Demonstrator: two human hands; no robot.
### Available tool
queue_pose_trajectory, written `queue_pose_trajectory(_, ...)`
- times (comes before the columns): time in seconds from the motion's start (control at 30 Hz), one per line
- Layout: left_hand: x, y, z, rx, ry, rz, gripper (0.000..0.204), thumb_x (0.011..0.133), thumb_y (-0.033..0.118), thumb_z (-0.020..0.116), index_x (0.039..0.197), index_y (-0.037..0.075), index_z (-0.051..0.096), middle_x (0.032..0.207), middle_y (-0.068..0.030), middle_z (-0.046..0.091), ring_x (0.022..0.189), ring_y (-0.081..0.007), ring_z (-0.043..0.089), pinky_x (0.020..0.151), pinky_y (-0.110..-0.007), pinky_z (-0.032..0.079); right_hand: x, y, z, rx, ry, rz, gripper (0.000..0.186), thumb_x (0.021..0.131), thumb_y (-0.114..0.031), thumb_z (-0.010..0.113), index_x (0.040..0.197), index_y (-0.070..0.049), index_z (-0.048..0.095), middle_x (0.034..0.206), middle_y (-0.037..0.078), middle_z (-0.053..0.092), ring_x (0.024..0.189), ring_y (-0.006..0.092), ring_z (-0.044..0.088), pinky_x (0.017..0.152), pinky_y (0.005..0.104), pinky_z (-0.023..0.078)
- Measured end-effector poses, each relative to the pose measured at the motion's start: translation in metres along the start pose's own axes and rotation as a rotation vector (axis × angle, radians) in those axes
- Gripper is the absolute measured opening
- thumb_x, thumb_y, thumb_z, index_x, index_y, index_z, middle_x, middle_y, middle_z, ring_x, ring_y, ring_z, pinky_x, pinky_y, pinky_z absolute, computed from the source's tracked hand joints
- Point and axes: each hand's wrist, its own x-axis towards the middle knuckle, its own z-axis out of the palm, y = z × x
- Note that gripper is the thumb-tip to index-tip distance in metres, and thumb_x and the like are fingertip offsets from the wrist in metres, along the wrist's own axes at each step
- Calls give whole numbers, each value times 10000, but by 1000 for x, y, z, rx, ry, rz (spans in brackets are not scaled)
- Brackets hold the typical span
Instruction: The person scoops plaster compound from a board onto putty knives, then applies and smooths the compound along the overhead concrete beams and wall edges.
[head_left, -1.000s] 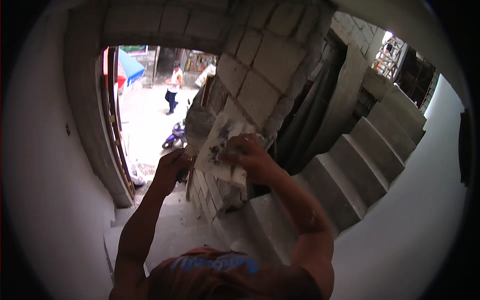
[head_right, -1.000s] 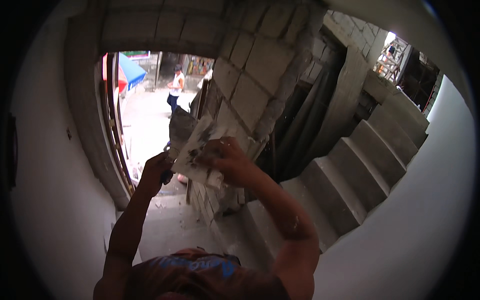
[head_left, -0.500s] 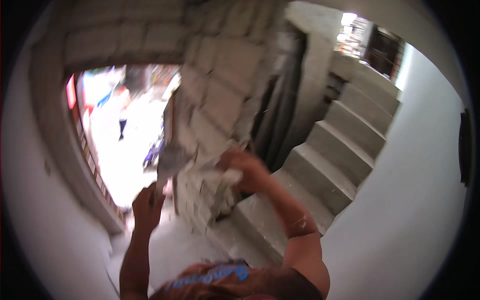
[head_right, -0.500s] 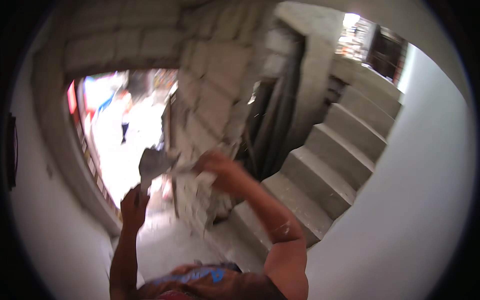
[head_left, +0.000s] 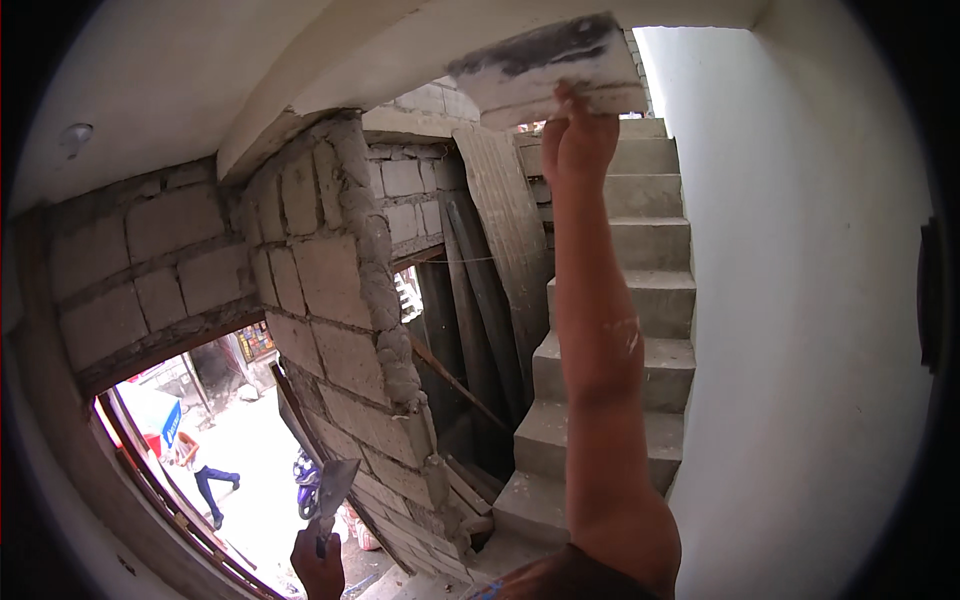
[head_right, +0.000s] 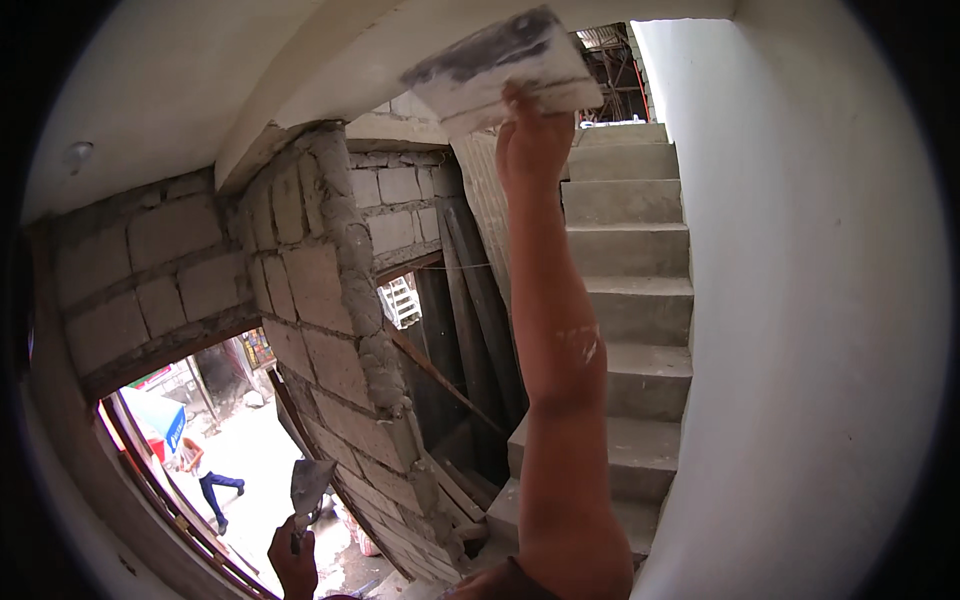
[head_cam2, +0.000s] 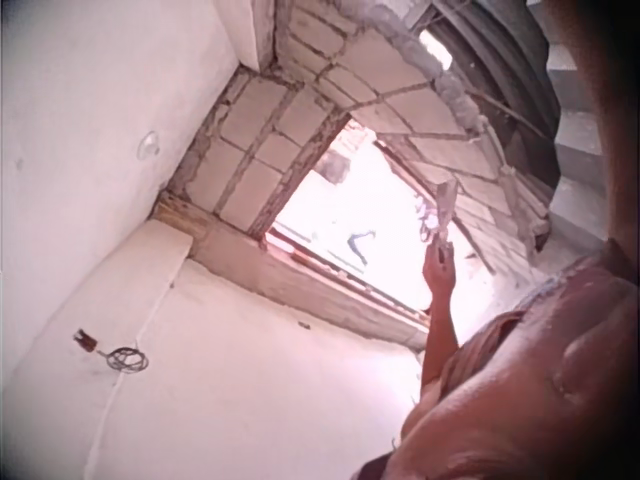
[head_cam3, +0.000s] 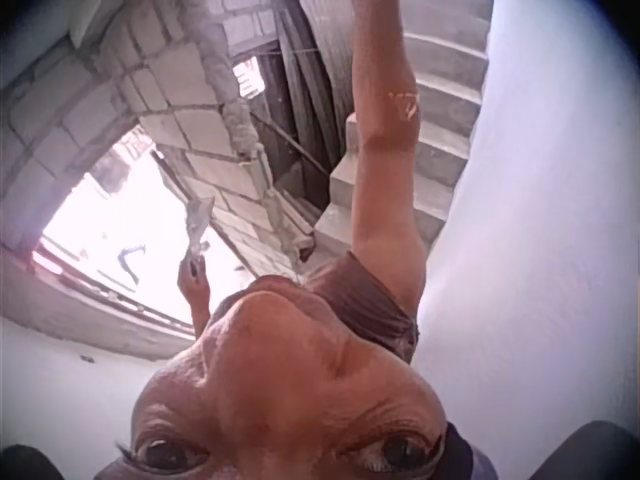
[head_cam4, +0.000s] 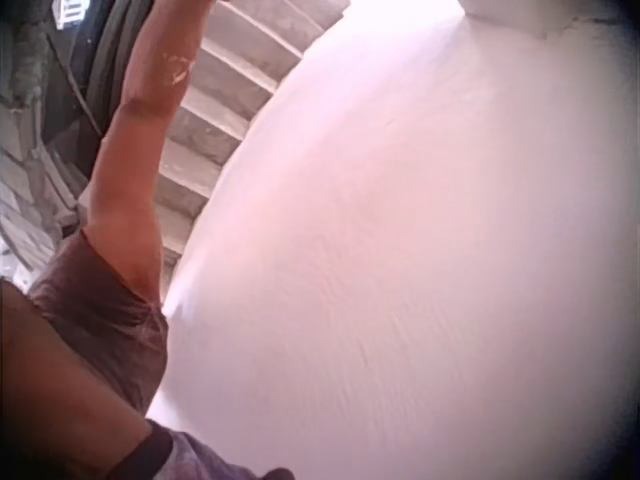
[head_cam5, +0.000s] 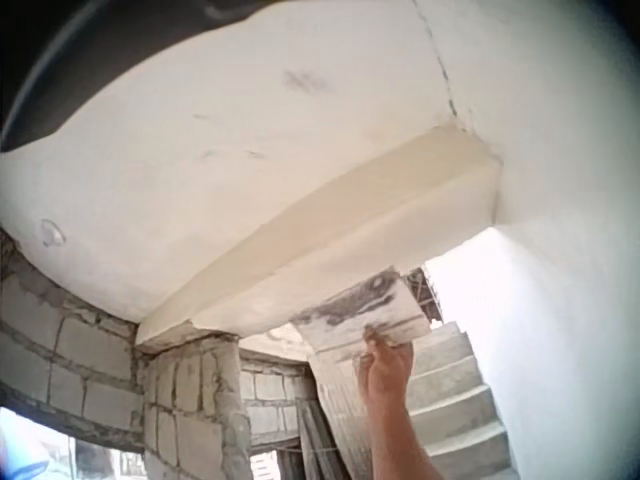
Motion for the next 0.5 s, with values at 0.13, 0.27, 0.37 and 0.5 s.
queue_pose_trajectory(0.13,1,-1,18,29,-75,-46,287,955,251,595,1067,-8,645,803,-175,610,676,-329,545,623,-422,444,45,17,-17,154,-236,-114,431,807,114,562,1215,-9,499,1100,94,612,1019,178,618,955,321,499)
queue_pose_trajectory(0.27,9,16,39,5,-82,22,301,958,248,581,1121,0,629,870,-185,631,740,-341,570,672,-425,464,66,37,-8,214,-216,-140,407,803,105,584,1189,-8,519,1087,82,622,1013,191,617,942,340,492)
queue_pose_trajectory(0.37,9,22,51,3,-143,-42,346,957,256,579,1196,7,603,915,-196,643,750,-329,580,686,-418,472,81,51,-6,235,-207,-105,416,794,111,597,1187,-2,521,1101,83,626,1010,189,617,911,338,490)
queue_pose_trajectory(0.5,-1,15,72,-26,-114,-91,432,949,314,601,1248,3,587,910,-185,646,709,-255,571,641,-368,460,96,64,-17,0,50,-114,416,782,100,631,1170,-18,537,1095,77,623,1025,194,610,886,324,486)
